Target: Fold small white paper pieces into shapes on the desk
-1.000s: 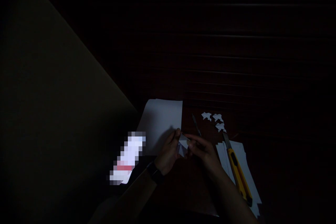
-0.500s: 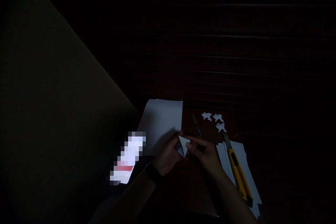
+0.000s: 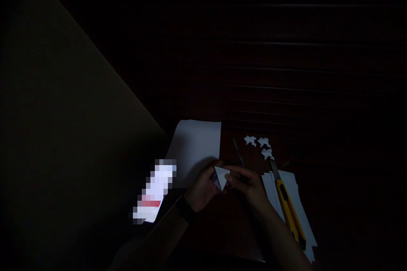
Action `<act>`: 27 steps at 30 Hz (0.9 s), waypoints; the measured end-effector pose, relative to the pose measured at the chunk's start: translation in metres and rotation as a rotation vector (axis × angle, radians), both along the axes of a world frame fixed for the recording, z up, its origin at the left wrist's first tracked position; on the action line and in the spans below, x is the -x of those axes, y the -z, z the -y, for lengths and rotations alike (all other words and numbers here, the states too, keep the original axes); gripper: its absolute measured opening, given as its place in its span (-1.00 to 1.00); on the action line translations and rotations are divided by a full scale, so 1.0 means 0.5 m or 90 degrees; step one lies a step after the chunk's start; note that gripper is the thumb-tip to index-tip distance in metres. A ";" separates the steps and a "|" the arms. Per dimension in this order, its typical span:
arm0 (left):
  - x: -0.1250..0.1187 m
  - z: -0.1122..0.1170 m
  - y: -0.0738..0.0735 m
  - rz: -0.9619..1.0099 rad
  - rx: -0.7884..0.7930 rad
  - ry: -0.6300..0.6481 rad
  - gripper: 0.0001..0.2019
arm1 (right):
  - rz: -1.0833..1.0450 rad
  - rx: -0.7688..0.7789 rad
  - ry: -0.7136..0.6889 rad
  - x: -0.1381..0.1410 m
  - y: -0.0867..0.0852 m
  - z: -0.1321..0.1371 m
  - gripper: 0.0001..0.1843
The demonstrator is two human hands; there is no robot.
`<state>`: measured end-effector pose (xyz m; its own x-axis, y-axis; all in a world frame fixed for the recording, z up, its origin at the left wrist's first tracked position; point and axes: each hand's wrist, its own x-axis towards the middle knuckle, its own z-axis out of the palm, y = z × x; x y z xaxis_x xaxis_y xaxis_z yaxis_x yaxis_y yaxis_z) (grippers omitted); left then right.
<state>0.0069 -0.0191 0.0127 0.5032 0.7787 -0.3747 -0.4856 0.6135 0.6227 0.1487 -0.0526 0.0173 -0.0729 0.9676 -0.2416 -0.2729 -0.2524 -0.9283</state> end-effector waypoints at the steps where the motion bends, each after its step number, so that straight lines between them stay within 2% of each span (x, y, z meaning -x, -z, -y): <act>1: 0.000 0.000 0.001 -0.002 0.001 0.000 -0.74 | 0.001 -0.001 0.002 0.000 0.000 0.000 -0.69; 8: 0.004 0.001 0.003 0.001 -0.004 -0.020 -0.76 | -0.029 0.013 0.003 -0.002 -0.001 0.000 -0.74; 18: 0.006 0.002 -0.001 0.007 -0.006 -0.007 -0.75 | -0.098 0.025 0.000 -0.008 0.005 -0.002 -0.71; 27: 0.006 0.000 -0.027 -0.028 -0.045 0.025 -0.76 | -0.062 0.042 0.047 -0.018 0.009 -0.002 -0.81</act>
